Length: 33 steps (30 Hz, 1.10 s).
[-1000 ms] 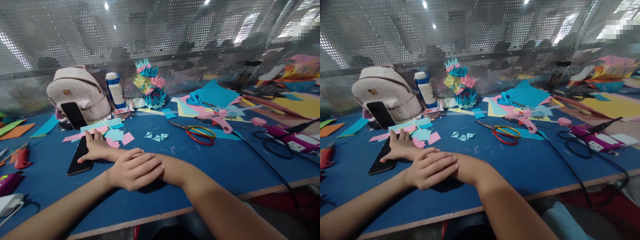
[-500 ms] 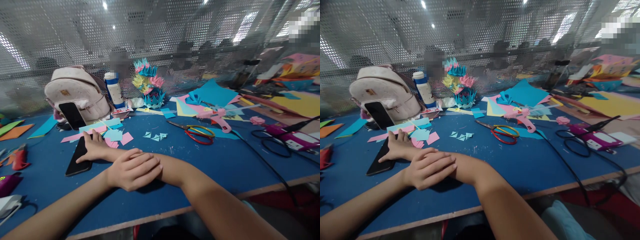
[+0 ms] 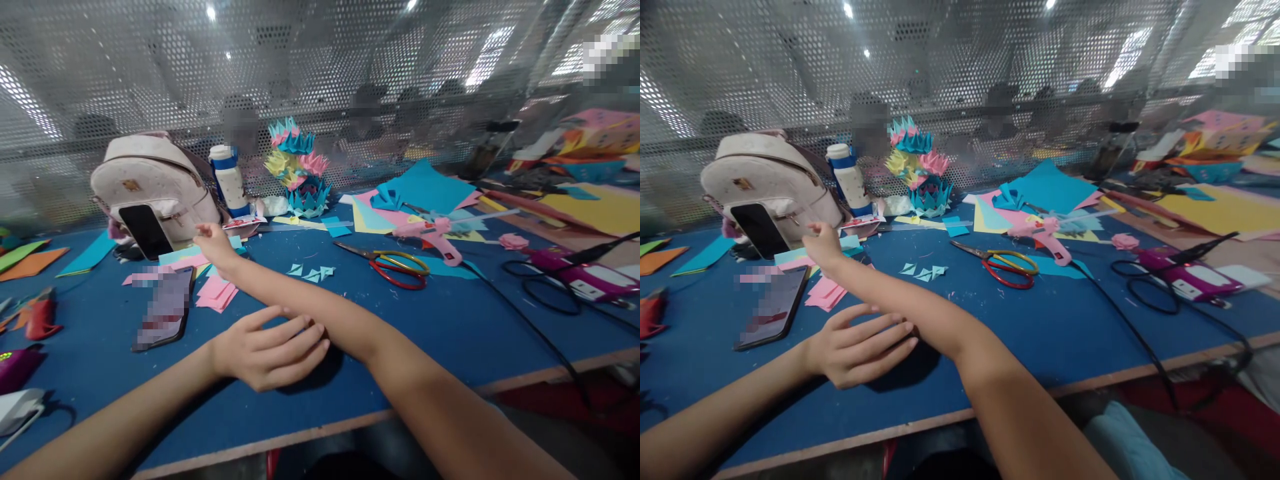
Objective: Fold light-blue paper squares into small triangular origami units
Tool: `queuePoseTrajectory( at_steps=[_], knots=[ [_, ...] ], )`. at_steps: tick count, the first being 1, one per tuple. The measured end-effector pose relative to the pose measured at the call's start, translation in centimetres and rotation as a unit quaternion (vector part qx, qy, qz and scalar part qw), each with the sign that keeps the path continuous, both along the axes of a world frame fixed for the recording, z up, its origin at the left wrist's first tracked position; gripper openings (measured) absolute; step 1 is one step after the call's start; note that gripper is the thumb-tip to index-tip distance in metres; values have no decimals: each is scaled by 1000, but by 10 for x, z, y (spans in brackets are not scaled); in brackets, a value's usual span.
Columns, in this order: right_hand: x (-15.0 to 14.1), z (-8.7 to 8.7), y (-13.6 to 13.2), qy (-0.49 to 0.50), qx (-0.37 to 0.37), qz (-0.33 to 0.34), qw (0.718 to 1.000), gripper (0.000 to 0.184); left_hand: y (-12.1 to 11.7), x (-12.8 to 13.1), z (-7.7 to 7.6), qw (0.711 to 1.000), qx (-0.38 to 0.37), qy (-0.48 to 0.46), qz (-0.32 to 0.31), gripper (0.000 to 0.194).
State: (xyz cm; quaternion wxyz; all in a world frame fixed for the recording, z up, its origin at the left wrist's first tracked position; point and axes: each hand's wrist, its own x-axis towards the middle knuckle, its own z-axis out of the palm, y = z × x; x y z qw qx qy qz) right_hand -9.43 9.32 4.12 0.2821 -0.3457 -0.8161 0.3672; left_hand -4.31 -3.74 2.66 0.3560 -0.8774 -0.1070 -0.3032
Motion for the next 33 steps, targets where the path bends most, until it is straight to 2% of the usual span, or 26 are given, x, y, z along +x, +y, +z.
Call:
queuePoseTrajectory(
  at_steps=[3, 6, 8, 10, 14, 21, 33],
  knots=[
    [21, 9, 16, -64, 60, 46, 995, 36, 0, 0, 0, 1000, -3, -2, 2, 26],
    [41, 16, 28, -177, 105, 103, 973, 29, 0, 0, 0, 1000, -8, -3, 0, 27],
    [49, 20, 33, -250, 115, 120, 954, 38, 0, 0, -1, 1000, -11, -4, 1, 27],
    [51, 21, 36, -312, 119, 125, 934, 42, 1, -1, -2, 1000, -17, -3, 5, 27],
    [50, 20, 37, -398, 114, 117, 903, 35, 2, -2, -4, 1000, -28, -2, 13, 26],
    [60, 25, 37, -420, 112, 148, 888, 35, 3, -2, -4, 999, -39, -9, 12, 26],
    [64, 37, 40, -396, 92, 185, 895, 34, 4, -3, -6, 998, -53, -18, 14, 23]
  ],
)
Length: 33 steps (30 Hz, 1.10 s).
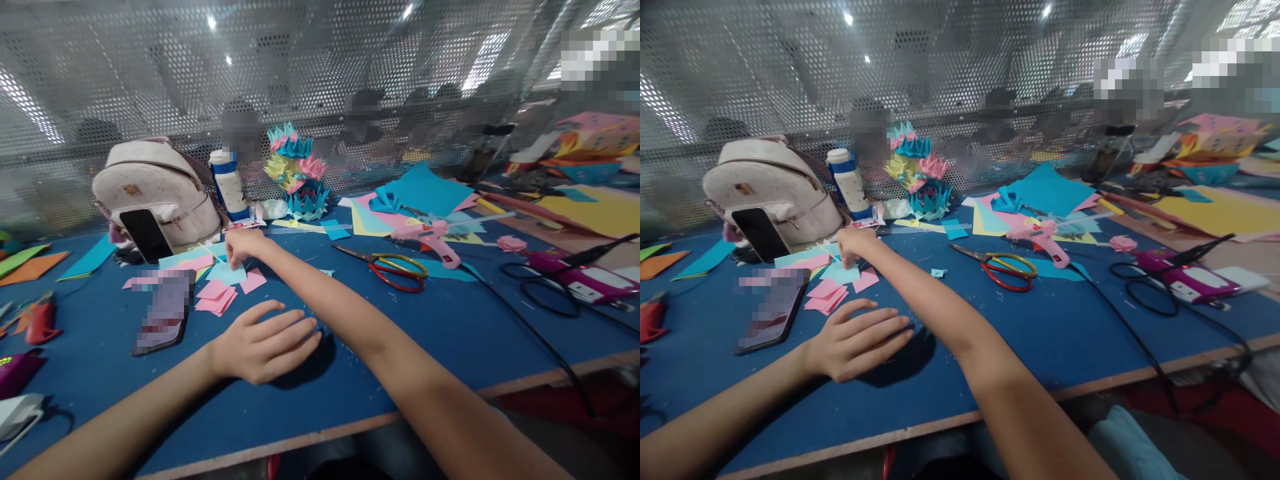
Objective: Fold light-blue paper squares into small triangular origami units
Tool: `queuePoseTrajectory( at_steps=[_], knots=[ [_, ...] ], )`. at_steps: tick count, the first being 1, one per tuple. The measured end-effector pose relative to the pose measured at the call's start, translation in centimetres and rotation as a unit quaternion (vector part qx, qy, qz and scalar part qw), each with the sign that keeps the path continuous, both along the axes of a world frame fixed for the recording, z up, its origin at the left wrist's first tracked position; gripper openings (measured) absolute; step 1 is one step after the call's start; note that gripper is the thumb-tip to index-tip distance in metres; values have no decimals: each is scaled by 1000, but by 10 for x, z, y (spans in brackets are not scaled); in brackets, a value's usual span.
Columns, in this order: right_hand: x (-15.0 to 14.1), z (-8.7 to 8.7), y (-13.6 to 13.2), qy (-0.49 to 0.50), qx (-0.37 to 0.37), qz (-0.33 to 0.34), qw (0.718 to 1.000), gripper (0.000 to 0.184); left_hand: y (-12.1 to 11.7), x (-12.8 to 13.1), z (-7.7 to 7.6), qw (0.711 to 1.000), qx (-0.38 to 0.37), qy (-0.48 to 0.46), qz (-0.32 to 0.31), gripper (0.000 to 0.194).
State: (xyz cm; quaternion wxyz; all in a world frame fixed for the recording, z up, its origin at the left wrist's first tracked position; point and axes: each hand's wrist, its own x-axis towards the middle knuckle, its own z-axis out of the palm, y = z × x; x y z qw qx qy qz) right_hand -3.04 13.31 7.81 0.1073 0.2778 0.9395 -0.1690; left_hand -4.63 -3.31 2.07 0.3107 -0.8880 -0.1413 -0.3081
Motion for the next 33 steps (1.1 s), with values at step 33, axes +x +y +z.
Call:
queuePoseTrajectory(
  at_steps=[33],
  knots=[
    [193, -51, -23, 291, -295, -18, 910, 34, 35, 12, -23, 814, -445, -338, 159, 15]
  ],
)
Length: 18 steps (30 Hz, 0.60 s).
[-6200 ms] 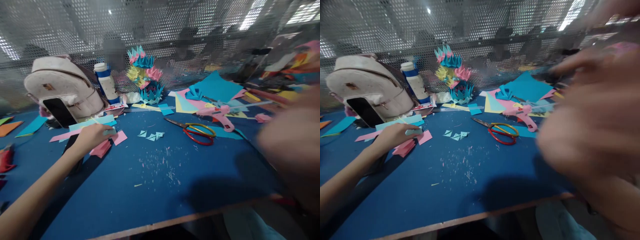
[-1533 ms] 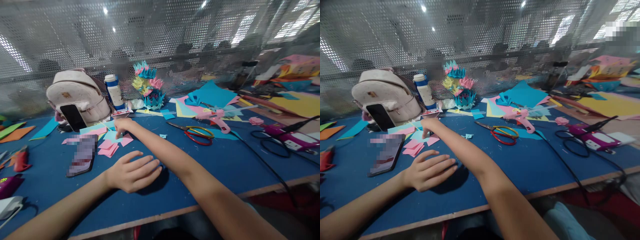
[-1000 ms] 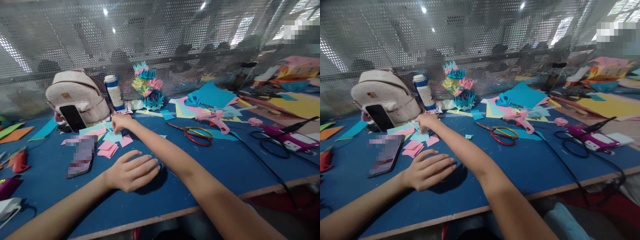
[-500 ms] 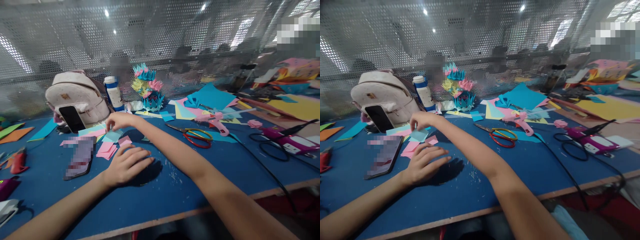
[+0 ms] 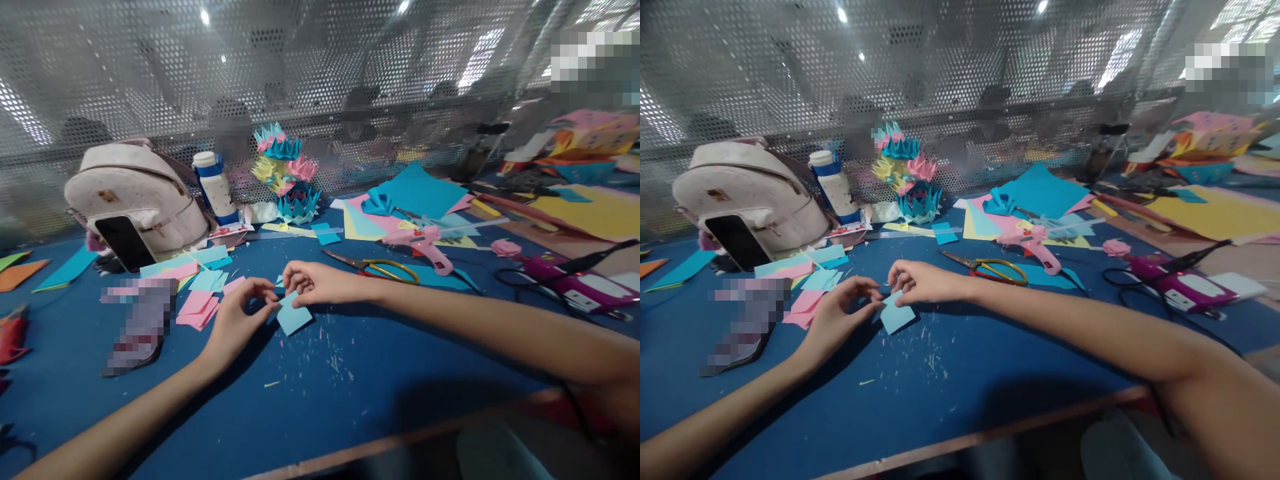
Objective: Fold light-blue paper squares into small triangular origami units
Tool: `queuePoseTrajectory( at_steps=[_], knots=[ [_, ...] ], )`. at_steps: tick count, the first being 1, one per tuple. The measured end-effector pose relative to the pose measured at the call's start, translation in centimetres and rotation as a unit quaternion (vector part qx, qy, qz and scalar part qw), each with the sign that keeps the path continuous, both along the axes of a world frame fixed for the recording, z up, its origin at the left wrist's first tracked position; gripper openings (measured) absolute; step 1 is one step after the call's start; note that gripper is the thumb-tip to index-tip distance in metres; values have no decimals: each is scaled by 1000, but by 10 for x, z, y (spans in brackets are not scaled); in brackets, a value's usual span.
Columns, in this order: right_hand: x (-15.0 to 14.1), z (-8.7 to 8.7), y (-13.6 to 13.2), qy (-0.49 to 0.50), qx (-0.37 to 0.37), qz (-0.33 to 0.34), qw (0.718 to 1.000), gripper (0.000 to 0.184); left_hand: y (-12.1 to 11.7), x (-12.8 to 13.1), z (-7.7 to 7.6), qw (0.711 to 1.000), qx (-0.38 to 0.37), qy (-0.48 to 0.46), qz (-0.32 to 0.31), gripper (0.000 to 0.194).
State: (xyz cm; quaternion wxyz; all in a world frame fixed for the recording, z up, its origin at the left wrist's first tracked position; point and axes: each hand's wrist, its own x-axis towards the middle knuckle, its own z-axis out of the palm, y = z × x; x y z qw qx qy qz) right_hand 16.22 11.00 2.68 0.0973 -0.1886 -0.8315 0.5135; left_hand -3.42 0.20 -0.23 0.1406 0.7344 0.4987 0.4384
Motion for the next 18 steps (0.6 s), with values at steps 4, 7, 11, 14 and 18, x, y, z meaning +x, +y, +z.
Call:
queuePoseTrajectory(
  at_steps=[4, 7, 11, 14, 18],
  knots=[
    [18, -9, -8, 13, -15, -28, 999, 33, 3, 12, -5, 998, -52, 12, -28, 24],
    [28, -10, -11, 18, -2, -48, 999, 30, 3, 20, -5, 997, -67, 14, -26, 17],
    [42, -13, -13, 12, 42, -84, 996, 18, 1, 27, -2, 997, -65, 25, -13, 8],
    [48, -15, -15, 4, 70, -103, 992, 10, 1, 30, -2, 997, -52, 58, -7, 11],
    [49, -19, -15, -6, 101, -112, 989, 3, 5, 32, -1, 993, -36, 113, -14, 12]
  ],
)
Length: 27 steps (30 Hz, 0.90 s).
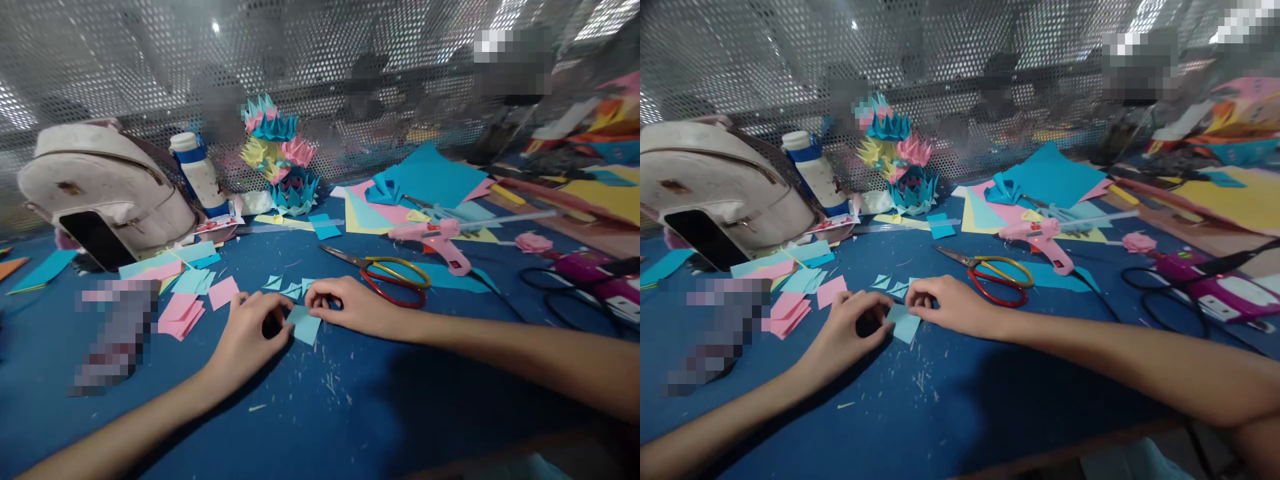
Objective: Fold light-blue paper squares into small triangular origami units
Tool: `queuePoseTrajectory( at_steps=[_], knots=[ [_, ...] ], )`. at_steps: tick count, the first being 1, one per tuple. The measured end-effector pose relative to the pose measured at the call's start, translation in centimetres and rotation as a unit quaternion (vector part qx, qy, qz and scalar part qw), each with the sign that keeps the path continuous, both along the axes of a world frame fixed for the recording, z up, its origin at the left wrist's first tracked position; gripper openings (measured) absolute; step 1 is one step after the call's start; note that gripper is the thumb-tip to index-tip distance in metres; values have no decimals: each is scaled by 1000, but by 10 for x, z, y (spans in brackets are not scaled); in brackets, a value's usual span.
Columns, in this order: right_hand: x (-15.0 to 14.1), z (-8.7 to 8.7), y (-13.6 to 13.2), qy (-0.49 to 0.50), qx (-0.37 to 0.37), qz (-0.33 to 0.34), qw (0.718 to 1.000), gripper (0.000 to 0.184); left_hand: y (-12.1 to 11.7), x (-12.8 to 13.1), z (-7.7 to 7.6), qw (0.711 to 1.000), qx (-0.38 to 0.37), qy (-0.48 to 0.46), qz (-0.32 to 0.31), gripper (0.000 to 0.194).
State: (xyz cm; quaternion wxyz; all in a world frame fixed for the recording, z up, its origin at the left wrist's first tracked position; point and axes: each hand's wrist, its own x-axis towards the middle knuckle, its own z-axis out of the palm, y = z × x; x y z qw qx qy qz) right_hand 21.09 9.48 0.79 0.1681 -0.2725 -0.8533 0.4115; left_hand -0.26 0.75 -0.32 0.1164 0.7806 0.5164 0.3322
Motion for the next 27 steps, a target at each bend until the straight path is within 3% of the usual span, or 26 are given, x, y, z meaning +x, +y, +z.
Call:
queuePoseTrajectory(
  at_steps=[3, 9, 18, 27],
  knots=[
    [2, -3, 2, -6, 77, 32, 997, 5, 4, -1, 1, 999, 12, 28, -21, 9],
    [15, -10, 10, -29, 234, 111, 965, 20, -1, -6, 1, 994, 47, 57, -83, 21],
    [16, -8, 12, -56, 275, 161, 946, 25, -5, -9, 2, 981, 103, 95, -132, 30],
    [14, -11, 11, 34, 350, 147, 924, 21, -8, -8, 1, 972, 131, 139, -139, 32]
  ],
)
